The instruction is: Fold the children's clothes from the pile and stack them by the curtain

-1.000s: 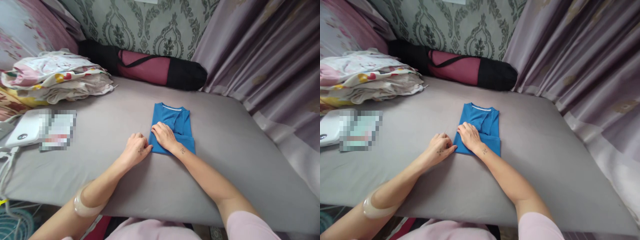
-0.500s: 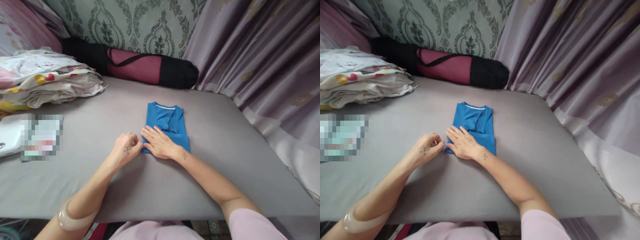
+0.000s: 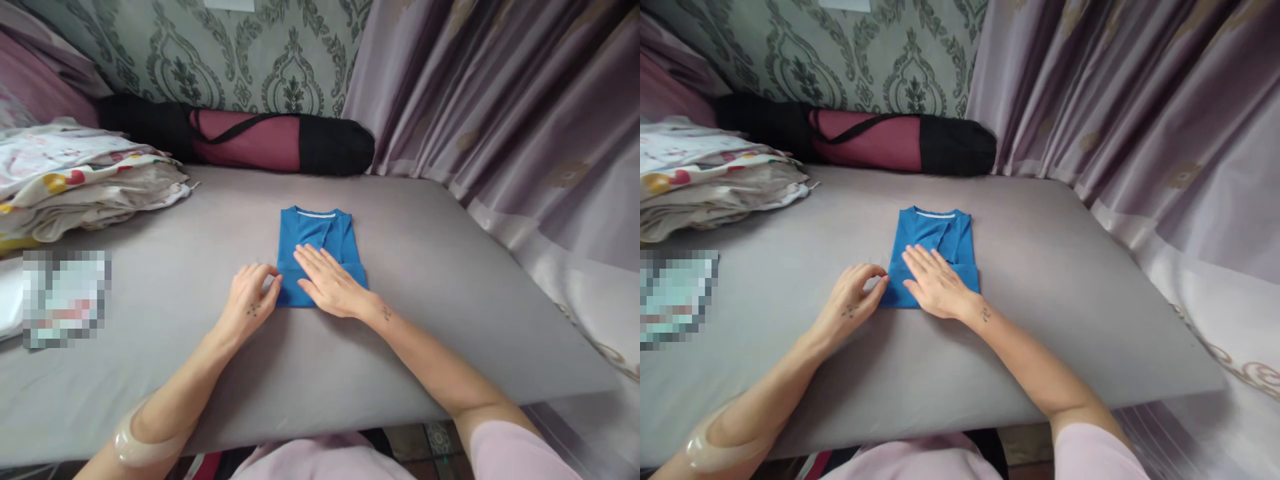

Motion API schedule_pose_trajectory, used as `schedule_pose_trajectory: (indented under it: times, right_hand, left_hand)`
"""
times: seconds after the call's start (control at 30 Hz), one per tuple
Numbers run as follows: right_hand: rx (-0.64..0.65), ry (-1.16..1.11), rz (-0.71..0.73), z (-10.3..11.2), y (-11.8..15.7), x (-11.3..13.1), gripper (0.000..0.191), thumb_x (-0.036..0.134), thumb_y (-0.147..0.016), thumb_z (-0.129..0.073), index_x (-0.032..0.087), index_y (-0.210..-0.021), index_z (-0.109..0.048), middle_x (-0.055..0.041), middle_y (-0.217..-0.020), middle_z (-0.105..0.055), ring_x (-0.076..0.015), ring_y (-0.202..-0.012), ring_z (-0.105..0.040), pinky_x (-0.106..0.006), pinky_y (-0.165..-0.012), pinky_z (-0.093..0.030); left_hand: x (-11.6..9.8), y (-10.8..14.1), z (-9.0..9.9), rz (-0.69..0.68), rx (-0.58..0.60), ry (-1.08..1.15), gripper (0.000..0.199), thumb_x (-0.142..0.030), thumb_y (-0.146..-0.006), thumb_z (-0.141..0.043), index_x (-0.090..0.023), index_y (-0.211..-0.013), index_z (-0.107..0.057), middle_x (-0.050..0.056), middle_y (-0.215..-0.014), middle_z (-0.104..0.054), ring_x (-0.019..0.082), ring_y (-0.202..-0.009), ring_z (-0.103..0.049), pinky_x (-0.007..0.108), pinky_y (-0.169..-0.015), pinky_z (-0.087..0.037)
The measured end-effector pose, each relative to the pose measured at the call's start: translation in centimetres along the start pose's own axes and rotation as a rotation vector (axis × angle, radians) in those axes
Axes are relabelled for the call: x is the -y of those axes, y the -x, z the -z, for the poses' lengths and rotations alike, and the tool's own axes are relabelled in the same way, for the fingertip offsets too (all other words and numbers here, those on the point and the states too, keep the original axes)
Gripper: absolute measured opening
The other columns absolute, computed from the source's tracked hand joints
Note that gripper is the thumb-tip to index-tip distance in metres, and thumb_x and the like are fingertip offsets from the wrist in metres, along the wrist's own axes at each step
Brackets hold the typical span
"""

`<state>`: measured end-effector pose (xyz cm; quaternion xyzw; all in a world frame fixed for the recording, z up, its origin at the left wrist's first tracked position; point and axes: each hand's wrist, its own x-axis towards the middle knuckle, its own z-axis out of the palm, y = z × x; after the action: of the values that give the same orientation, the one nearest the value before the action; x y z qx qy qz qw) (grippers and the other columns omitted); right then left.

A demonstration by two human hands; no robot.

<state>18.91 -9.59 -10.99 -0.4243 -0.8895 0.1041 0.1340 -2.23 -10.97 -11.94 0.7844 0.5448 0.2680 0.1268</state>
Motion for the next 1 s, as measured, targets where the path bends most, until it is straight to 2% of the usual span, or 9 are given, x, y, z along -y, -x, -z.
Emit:
schedule_pose_trajectory:
  times: [0.07, 0.13, 0.2, 0.27, 0.4, 0.57, 0.7, 0.9, 1.0]
  right_hand:
    - [-0.052, 0.032, -0.151, 0.8, 1.3, -1.1, 0.059, 0.037, -0.102, -0.029, 0.011, -0.155, -0.022, -0.0147, -0.161, -0.02, -0.0231, -0.15, -0.011, -0.049, -0.122, -0.015]
    - [-0.076, 0.069, -0.279, 1.1, 2.3, -2.2, 0.061, 0.038, -0.102, -0.028, 0.008, -0.155, -0.02, -0.0163, -0.161, -0.017, -0.0244, -0.15, -0.01, -0.049, -0.122, -0.014]
    - [-0.076, 0.088, -0.335, 0.9, 3.0, -2.8, 0.063, 0.039, -0.102, -0.027, 0.006, -0.155, -0.019, -0.0172, -0.161, -0.016, -0.0251, -0.15, -0.009, -0.048, -0.122, -0.014]
    - [-0.078, 0.088, -0.336, 0.4, 3.2, -3.1, 0.064, 0.041, -0.102, -0.026, 0.006, -0.155, -0.018, -0.0172, -0.161, -0.015, -0.0252, -0.15, -0.008, -0.048, -0.122, -0.015]
    - [-0.059, 0.086, -0.312, -1.1, 3.2, -2.9, 0.066, 0.043, -0.102, -0.026, 0.004, -0.154, -0.02, -0.0184, -0.161, -0.015, -0.0254, -0.15, -0.008, -0.048, -0.122, -0.015]
    - [0.013, 0.046, -0.309, -1.7, 3.3, -3.1, 0.067, 0.045, -0.102, -0.025, 0.004, -0.154, -0.021, -0.0178, -0.161, -0.015, -0.0251, -0.15, -0.01, -0.047, -0.122, -0.015]
    - [-0.039, 0.039, -0.36, -1.4, 3.9, -4.0, 0.068, 0.048, -0.102, -0.021, 0.008, -0.156, -0.015, -0.0163, -0.161, -0.013, -0.0237, -0.15, -0.007, -0.049, -0.121, -0.016]
    - [0.012, 0.033, -0.42, -1.8, 4.5, -5.1, 0.069, 0.049, -0.101, -0.021, 0.008, -0.156, -0.016, -0.0159, -0.161, -0.014, -0.0246, -0.15, -0.01, -0.049, -0.121, -0.017]
    - [-0.007, -0.038, -0.417, -1.1, 4.6, -5.2, 0.067, 0.05, -0.102, -0.02, 0.011, -0.156, -0.016, -0.0148, -0.162, -0.015, -0.0235, -0.15, -0.011, -0.049, -0.121, -0.017]
  left_hand:
    - [0.0, -0.1, -0.4, -0.101, 0.01, 0.024, 0.03, -0.038, -0.098, -0.038, -0.021, -0.112, -0.058, 0.01, -0.108, -0.068, 0.022, -0.101, -0.062, 0.038, -0.094, -0.046]
    - [-0.1, -0.4, -0.8, -0.19, 0.028, 0.017, 0.038, -0.037, -0.099, -0.035, -0.018, -0.128, -0.052, 0.014, -0.129, -0.061, 0.025, -0.123, -0.055, 0.041, -0.105, -0.042]
    - [-0.4, -0.8, -1.3, -0.244, 0.081, -0.037, 0.046, -0.038, -0.1, -0.032, -0.015, -0.137, -0.045, 0.017, -0.143, -0.051, 0.027, -0.138, -0.042, 0.047, -0.112, -0.036]
    - [-1.0, -1.3, -1.7, -0.266, 0.163, -0.106, 0.052, -0.041, -0.101, -0.03, -0.014, -0.143, -0.04, 0.018, -0.15, -0.043, 0.029, -0.144, -0.033, 0.051, -0.115, -0.031]
    - [-1.6, -1.9, -3.3, -0.24, 0.25, -0.215, 0.063, -0.05, -0.1, -0.028, -0.011, -0.148, -0.035, 0.018, -0.157, -0.032, 0.03, -0.148, -0.02, 0.049, -0.119, -0.024]
    - [-0.2, -1.5, -5.0, -0.163, 0.288, -0.271, 0.074, -0.058, -0.098, -0.025, -0.006, -0.151, -0.03, 0.02, -0.158, -0.026, 0.03, -0.149, -0.017, 0.047, -0.12, -0.021]
    - [0.4, -1.1, -5.0, -0.143, 0.266, -0.264, 0.075, -0.059, -0.098, -0.026, -0.009, -0.153, -0.027, 0.019, -0.158, -0.026, 0.029, -0.149, -0.016, 0.048, -0.12, -0.022]
    - [0.2, -1.2, -4.6, -0.126, 0.312, -0.279, 0.076, -0.06, -0.098, -0.023, -0.007, -0.153, -0.026, 0.019, -0.158, -0.026, 0.03, -0.149, -0.018, 0.052, -0.12, -0.018]
    - [0.1, -1.1, -4.0, -0.126, 0.321, -0.275, 0.076, -0.06, -0.098, -0.021, -0.007, -0.152, -0.027, 0.019, -0.158, -0.027, 0.03, -0.149, -0.019, 0.055, -0.119, -0.017]
